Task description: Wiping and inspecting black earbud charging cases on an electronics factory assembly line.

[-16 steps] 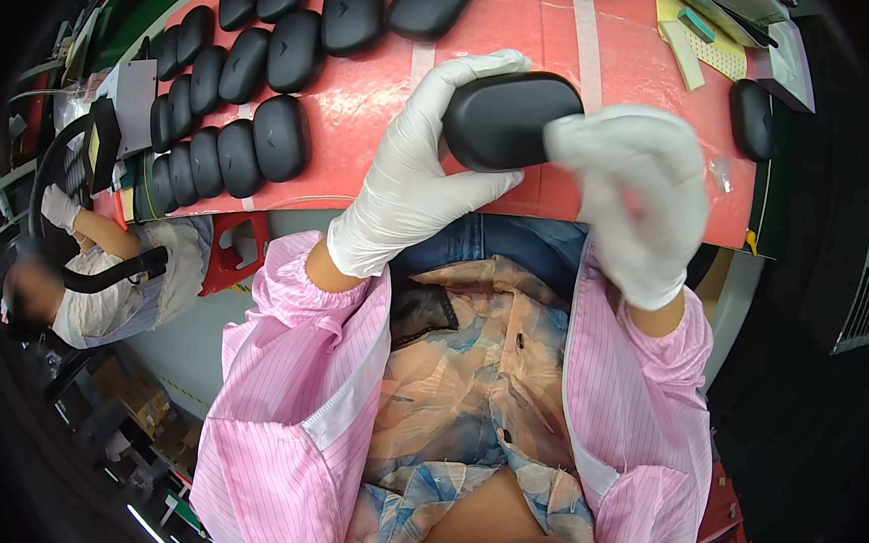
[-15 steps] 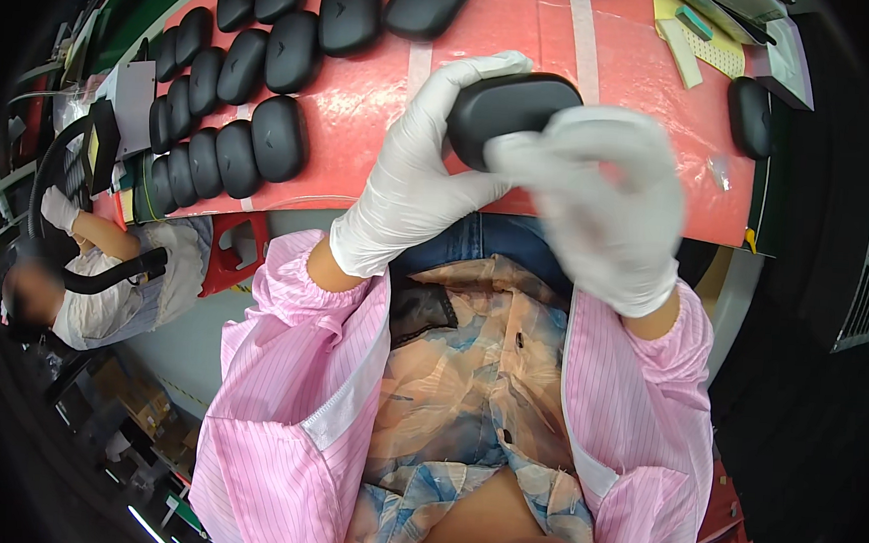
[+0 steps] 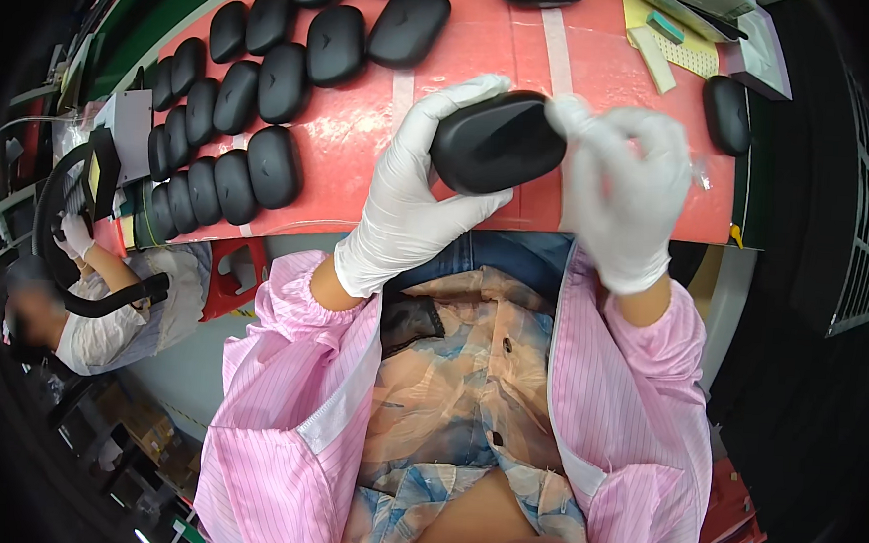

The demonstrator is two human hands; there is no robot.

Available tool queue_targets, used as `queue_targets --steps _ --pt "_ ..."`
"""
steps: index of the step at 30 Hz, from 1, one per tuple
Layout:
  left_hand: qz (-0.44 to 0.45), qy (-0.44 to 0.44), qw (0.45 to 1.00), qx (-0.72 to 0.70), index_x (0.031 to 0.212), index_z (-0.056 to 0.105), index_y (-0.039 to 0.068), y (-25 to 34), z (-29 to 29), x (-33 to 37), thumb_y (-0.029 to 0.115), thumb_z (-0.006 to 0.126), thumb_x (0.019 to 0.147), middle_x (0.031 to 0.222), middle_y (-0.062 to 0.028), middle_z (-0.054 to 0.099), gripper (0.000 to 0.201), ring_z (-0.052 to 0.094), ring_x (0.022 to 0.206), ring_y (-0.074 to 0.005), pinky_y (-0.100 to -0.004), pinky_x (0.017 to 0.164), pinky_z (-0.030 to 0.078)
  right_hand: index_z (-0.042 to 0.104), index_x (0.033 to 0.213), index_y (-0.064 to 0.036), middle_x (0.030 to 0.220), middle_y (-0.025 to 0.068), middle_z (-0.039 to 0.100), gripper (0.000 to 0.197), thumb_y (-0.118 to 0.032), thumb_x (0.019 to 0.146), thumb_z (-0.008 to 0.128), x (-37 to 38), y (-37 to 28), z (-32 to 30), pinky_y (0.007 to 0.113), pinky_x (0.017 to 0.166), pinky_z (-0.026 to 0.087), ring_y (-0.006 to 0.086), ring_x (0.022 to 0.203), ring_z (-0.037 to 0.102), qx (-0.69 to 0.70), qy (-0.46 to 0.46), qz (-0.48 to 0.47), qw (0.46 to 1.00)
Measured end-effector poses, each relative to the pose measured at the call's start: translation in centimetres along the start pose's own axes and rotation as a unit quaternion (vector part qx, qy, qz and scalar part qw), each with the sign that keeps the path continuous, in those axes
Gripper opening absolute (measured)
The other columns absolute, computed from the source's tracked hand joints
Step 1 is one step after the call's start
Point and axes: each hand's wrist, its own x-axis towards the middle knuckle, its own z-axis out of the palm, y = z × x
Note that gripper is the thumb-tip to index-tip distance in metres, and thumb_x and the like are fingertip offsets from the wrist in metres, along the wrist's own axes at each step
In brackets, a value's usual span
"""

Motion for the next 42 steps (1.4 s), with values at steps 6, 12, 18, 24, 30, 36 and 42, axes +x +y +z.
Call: queue_targets --steps 6,12,18,24,30,36,42 --pt "-0.028 -0.010 0.998 -0.050 0.136 0.040 0.004 0.0 0.4 0.6 -0.011 0.073 0.070 0.139 -0.0111 0.047 0.076 0.047 0.129 -0.0206 -0.0348 0.109 0.040 0.069 0.106 -0.0083 0.096 0.0107 0.062 0.035 0.006 0.074 0.064 -1.7 2.8 -0.1 0.036 0.080 0.047 0.0270 0.089 0.060 0.006 0.008 0.041 0.999" --pt "-0.021 -0.012 0.999 -0.028 0.137 0.039 0.003 0.1 0.6 0.3 -0.013 0.071 0.070 0.140 -0.0106 0.045 0.076 0.046 0.129 -0.0198 -0.0343 0.108 0.039 0.064 0.100 -0.0050 0.096 0.0107 0.063 0.031 0.006 0.072 0.063 -1.1 -0.1 -1.3 0.037 0.083 0.047 0.0292 0.094 0.061 0.104 0.059 -0.008 0.993" --pt "-0.003 0.011 1.000 0.000 0.136 0.039 0.003 0.0 0.9 0.4 -0.010 0.074 0.069 0.141 -0.0134 0.046 0.077 0.045 0.131 -0.0229 -0.0369 0.111 0.038 0.069 0.088 -0.0048 0.093 0.0088 0.064 0.014 -0.001 0.075 0.068 -3.4 4.2 1.6 0.037 0.079 0.047 0.0289 0.087 0.061 -0.024 -0.068 0.076 0.994" --pt "-0.011 0.020 1.000 0.013 0.137 0.039 0.003 -0.1 1.0 -0.1 -0.012 0.072 0.070 0.138 -0.0112 0.047 0.076 0.047 0.128 -0.0206 -0.0344 0.109 0.039 0.071 0.092 -0.0108 0.078 0.0053 0.058 0.029 0.005 0.069 0.067 -0.8 -1.6 0.2 0.035 0.072 0.047 0.0241 0.080 0.059 0.074 0.014 -0.067 0.995" --pt "-0.011 0.012 1.000 -0.018 0.136 0.040 0.003 0.0 0.9 -0.3 -0.014 0.072 0.069 0.139 -0.0115 0.048 0.076 0.048 0.127 -0.0209 -0.0347 0.109 0.039 0.072 0.098 -0.0088 0.089 0.0079 0.061 0.032 0.002 0.068 0.068 -1.4 3.2 1.1 0.036 0.074 0.047 0.0270 0.085 0.058 -0.014 -0.041 0.015 0.999" --pt "-0.065 -0.010 0.994 -0.086 0.136 0.039 0.002 -0.1 1.7 0.7 -0.005 0.075 0.072 0.136 -0.0118 0.048 0.074 0.048 0.126 -0.0196 -0.0342 0.107 0.040 0.059 0.122 -0.0069 0.114 0.0168 0.058 0.059 -0.003 0.065 0.075 -1.8 1.9 -1.1 0.040 0.088 0.049 0.0346 0.103 0.059 0.045 -0.023 -0.006 0.999" --pt "-0.151 -0.143 0.958 -0.200 0.137 0.040 0.001 0.9 2.9 2.2 0.030 0.067 0.088 0.131 -0.0133 0.051 0.063 0.054 0.118 -0.0228 -0.0356 0.101 0.040 0.056 0.118 0.0005 0.104 0.0138 0.065 0.050 -0.008 0.073 0.076 -2.4 3.2 -3.9 0.036 0.083 0.052 0.0276 0.093 0.066 0.171 -0.002 0.088 0.981"
